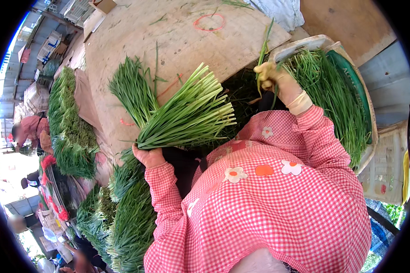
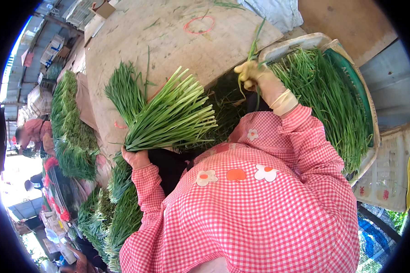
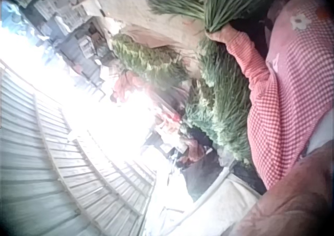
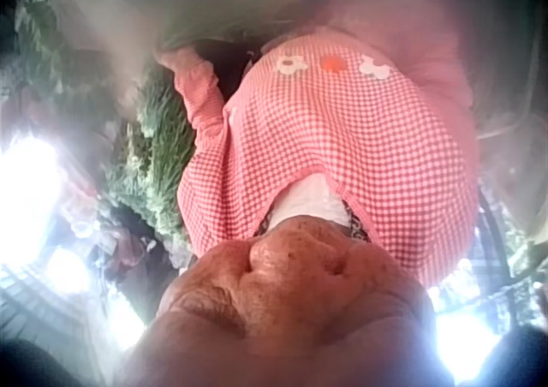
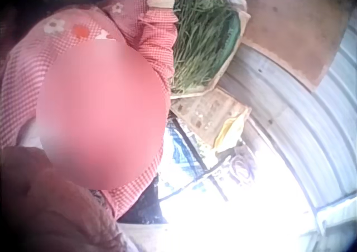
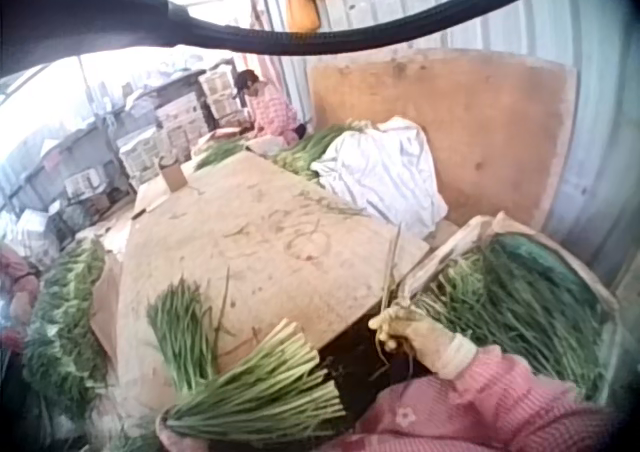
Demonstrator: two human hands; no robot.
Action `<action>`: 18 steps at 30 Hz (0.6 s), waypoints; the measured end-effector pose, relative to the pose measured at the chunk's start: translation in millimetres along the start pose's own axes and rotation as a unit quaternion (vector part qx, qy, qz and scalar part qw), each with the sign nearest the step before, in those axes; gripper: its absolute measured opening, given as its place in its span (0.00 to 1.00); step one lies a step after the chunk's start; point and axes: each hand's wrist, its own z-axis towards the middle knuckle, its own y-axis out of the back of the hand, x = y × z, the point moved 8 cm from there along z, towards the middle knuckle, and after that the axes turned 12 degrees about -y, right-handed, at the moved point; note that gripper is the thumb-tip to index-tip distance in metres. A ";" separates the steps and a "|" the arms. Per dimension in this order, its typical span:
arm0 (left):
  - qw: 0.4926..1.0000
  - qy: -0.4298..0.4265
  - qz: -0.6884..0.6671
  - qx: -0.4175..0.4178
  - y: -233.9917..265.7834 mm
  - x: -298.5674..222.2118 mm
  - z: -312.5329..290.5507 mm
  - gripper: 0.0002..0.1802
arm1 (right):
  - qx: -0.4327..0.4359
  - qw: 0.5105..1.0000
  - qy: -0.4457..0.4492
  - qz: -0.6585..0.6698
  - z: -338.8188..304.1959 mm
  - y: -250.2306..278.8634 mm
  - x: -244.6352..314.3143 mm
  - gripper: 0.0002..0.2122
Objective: The person picks up bunches of green onions by hand, removes damaged or withered leaves, aligns the stalks, and places the cleaned bunches into a plastic crate.
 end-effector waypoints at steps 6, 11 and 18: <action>0.999 0.032 0.017 0.029 -24.2 17.6 -15.6 0.15 | 0.096 0.936 -0.019 -0.337 14.8 -55.9 -53.2 0.15; 0.996 0.029 0.003 0.087 -28.7 15.9 -22.5 0.14 | 0.049 0.978 -0.203 0.006 12.7 -85.0 -88.7 0.13; 0.999 -0.007 0.046 0.003 -10.0 12.2 -11.5 0.13 | 0.005 0.955 -0.008 0.295 19.9 3.4 -47.9 0.09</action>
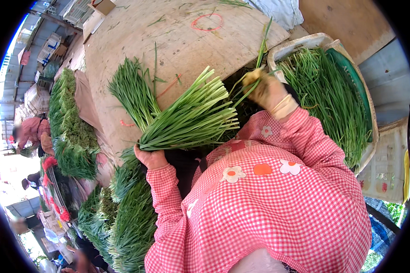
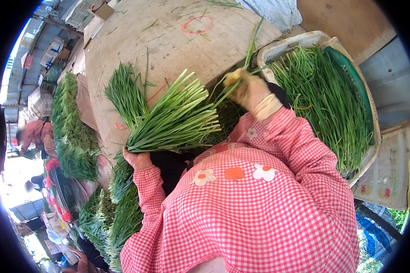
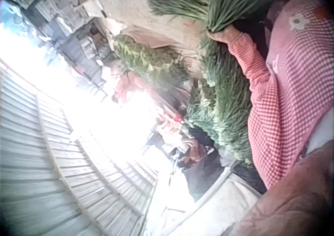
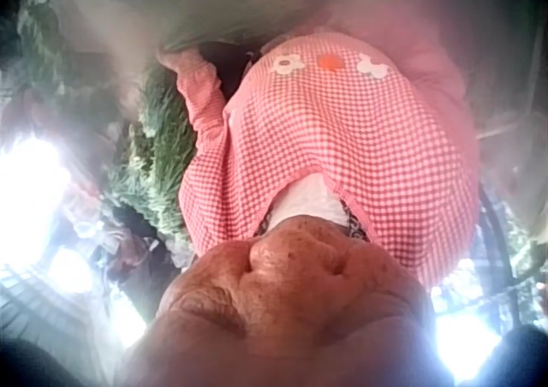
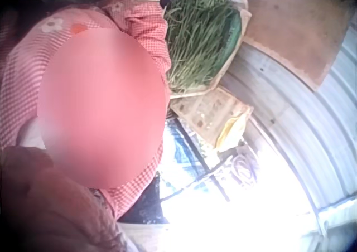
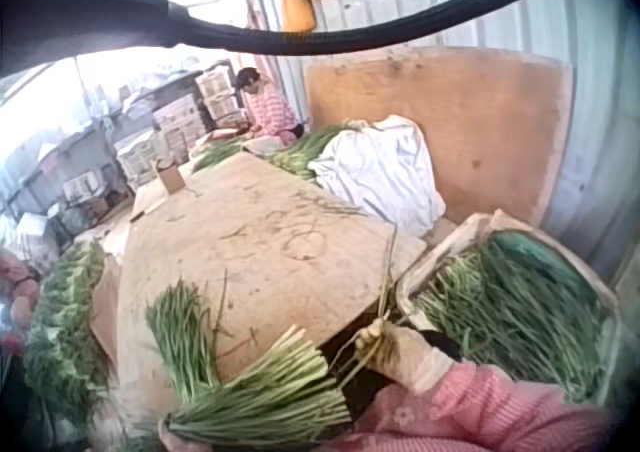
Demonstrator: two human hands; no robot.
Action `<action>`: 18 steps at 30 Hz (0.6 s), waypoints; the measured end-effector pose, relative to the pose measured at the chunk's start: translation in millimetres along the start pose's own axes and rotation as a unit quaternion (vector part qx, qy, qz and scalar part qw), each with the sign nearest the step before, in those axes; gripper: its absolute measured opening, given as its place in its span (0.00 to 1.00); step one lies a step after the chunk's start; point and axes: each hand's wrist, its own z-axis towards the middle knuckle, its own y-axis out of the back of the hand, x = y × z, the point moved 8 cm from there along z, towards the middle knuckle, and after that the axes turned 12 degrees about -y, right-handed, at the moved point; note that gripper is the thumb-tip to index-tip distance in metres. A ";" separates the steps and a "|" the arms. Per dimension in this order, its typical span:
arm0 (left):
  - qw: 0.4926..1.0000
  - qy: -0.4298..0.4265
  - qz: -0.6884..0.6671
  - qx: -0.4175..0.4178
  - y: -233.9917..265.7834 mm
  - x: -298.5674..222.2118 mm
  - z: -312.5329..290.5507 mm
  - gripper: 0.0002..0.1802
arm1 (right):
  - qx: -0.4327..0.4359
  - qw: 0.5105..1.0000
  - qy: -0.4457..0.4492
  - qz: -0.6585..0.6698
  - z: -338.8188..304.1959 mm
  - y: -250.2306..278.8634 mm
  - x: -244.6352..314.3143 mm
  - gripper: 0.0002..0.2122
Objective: The person picks up bunches of green onions by hand, removes damaged or withered leaves, aligns the stalks, and places the cleaned bunches into a plastic crate.
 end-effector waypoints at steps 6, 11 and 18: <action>1.000 0.013 -0.016 0.013 -0.8 6.1 -1.7 0.13 | 0.034 0.836 0.040 -0.546 -4.9 -31.6 9.0 0.14; 0.990 0.080 -0.071 0.090 -5.2 15.2 -3.7 0.16 | 0.023 0.879 -0.140 -0.456 5.3 -51.6 -48.4 0.18; 0.998 0.037 -0.012 0.056 -5.3 8.0 -7.5 0.16 | -0.018 0.976 -0.140 -0.169 -1.9 -56.2 -53.8 0.10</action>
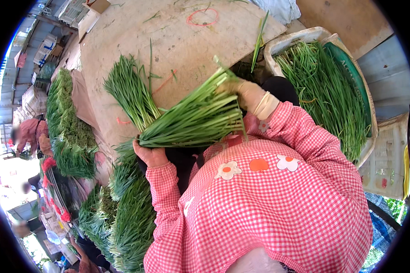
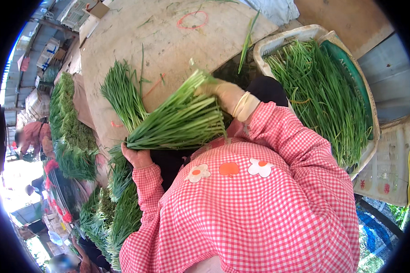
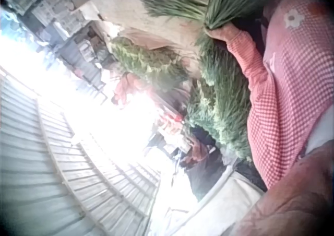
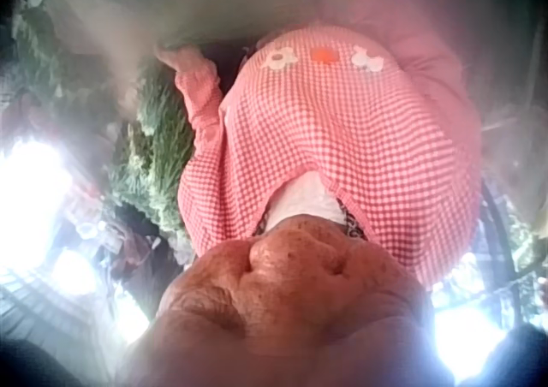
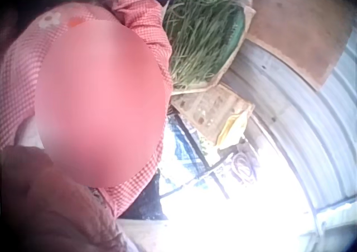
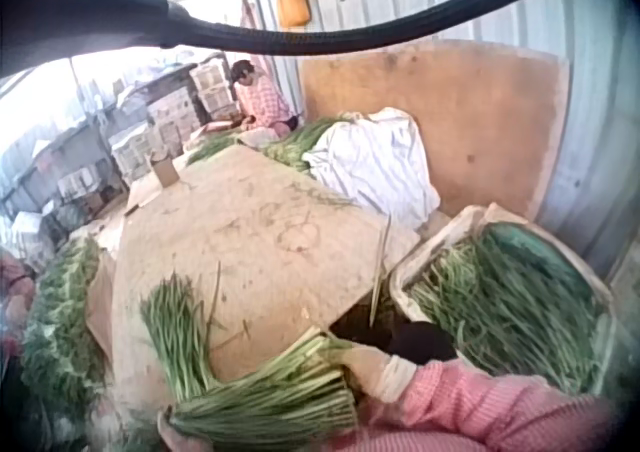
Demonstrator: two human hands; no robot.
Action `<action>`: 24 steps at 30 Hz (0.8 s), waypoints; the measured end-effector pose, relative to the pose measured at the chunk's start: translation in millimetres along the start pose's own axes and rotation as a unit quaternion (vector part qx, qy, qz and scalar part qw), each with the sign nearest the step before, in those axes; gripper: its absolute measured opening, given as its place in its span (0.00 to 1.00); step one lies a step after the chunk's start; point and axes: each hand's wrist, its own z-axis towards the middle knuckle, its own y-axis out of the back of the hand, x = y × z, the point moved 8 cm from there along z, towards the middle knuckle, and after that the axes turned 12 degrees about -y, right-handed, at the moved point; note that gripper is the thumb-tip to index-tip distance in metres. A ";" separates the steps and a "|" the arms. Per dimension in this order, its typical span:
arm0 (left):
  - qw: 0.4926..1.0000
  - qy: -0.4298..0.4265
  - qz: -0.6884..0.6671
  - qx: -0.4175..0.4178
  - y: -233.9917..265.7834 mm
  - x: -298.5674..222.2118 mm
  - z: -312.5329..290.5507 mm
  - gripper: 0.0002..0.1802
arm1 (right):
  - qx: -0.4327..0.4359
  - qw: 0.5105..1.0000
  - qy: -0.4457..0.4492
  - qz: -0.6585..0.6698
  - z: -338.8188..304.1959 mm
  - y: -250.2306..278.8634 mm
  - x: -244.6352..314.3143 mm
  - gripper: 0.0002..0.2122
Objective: The person picks up bunches of green onions by hand, removes damaged or withered leaves, aligns the stalks, and places the cleaned bunches into a plastic crate.
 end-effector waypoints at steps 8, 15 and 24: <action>0.998 0.010 -0.037 -0.052 5.8 -13.8 21.5 0.23 | 0.001 0.971 0.151 0.186 -16.1 77.1 64.5 0.11; 0.997 -0.045 -0.047 -0.051 -2.6 -33.3 25.6 0.22 | -0.121 0.985 0.120 -0.002 -44.6 80.4 52.8 0.10; 0.994 0.005 -0.100 0.037 -15.7 -22.8 23.0 0.21 | 0.078 0.984 -0.159 -0.018 -14.5 -39.6 -57.1 0.14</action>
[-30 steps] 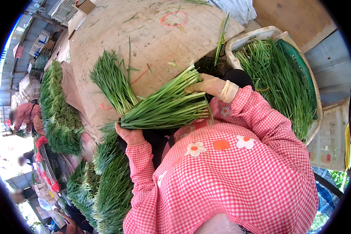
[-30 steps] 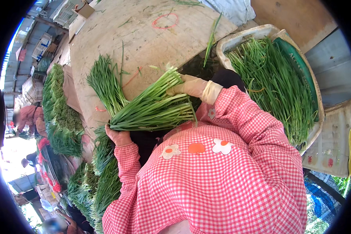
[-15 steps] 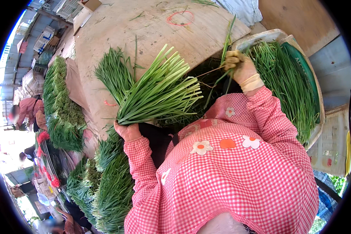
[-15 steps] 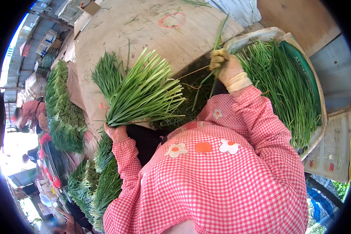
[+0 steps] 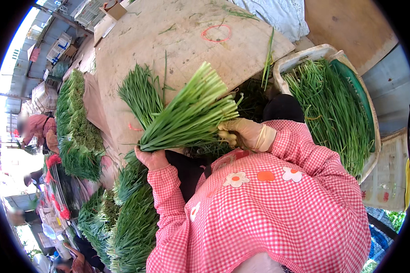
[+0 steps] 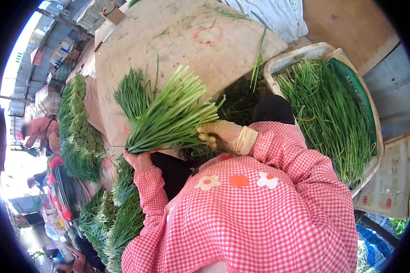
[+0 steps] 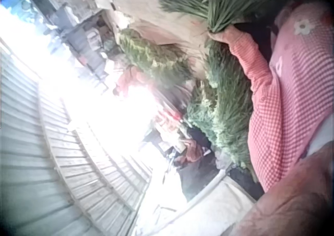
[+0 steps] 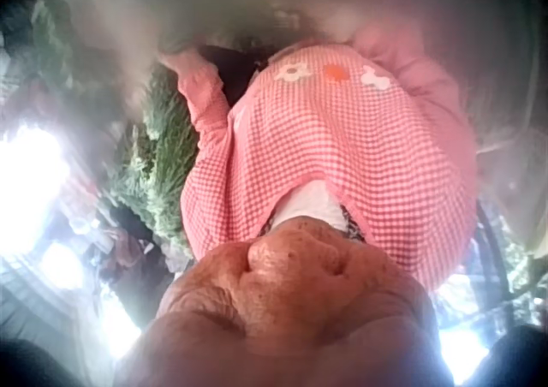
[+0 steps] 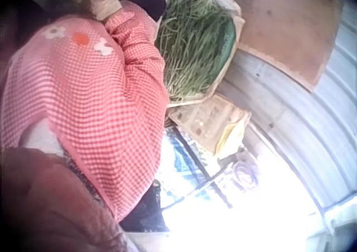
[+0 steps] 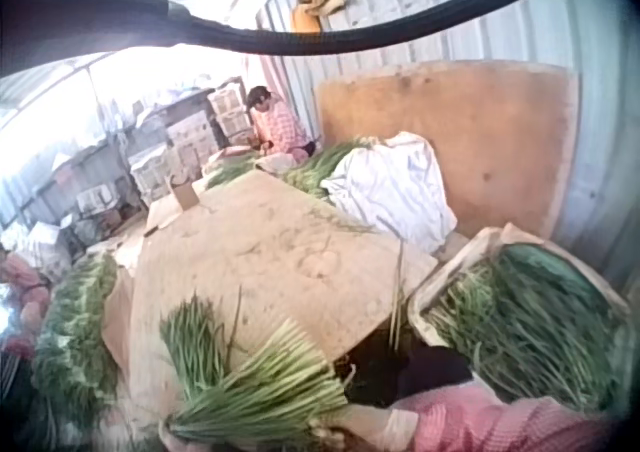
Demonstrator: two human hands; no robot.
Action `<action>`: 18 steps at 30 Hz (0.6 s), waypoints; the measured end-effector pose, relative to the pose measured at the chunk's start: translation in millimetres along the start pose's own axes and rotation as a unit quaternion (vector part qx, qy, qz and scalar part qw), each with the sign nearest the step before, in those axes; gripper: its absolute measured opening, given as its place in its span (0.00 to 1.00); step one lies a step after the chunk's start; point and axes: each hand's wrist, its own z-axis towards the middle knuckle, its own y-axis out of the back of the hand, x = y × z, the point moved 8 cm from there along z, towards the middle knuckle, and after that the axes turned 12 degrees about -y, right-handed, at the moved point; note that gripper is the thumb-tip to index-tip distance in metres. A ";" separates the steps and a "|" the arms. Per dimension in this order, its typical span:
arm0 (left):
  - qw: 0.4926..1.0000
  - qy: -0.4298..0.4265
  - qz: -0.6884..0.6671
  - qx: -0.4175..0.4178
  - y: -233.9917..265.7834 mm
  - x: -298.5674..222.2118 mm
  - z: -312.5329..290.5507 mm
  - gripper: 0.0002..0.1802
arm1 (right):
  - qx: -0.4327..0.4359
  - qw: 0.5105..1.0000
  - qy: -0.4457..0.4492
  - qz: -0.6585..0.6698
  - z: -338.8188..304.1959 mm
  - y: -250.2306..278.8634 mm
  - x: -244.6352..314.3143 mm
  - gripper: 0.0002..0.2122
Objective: The person picks up bunches of green onions by hand, removes damaged or withered leaves, aligns the stalks, and places the cleaned bunches into a plastic crate.
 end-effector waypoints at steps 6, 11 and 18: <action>0.997 -0.019 0.017 -0.072 7.6 -1.5 -5.2 0.16 | 0.017 0.979 -0.001 -0.204 -21.1 -4.8 7.0 0.15; 0.987 -0.097 0.065 -0.108 18.7 -18.5 -3.5 0.13 | 0.028 0.987 0.152 -0.043 -88.3 14.4 55.8 0.15; 0.984 -0.092 0.040 -0.148 11.9 -9.8 -8.9 0.11 | -0.215 0.784 0.136 -0.567 -94.2 28.4 84.6 0.19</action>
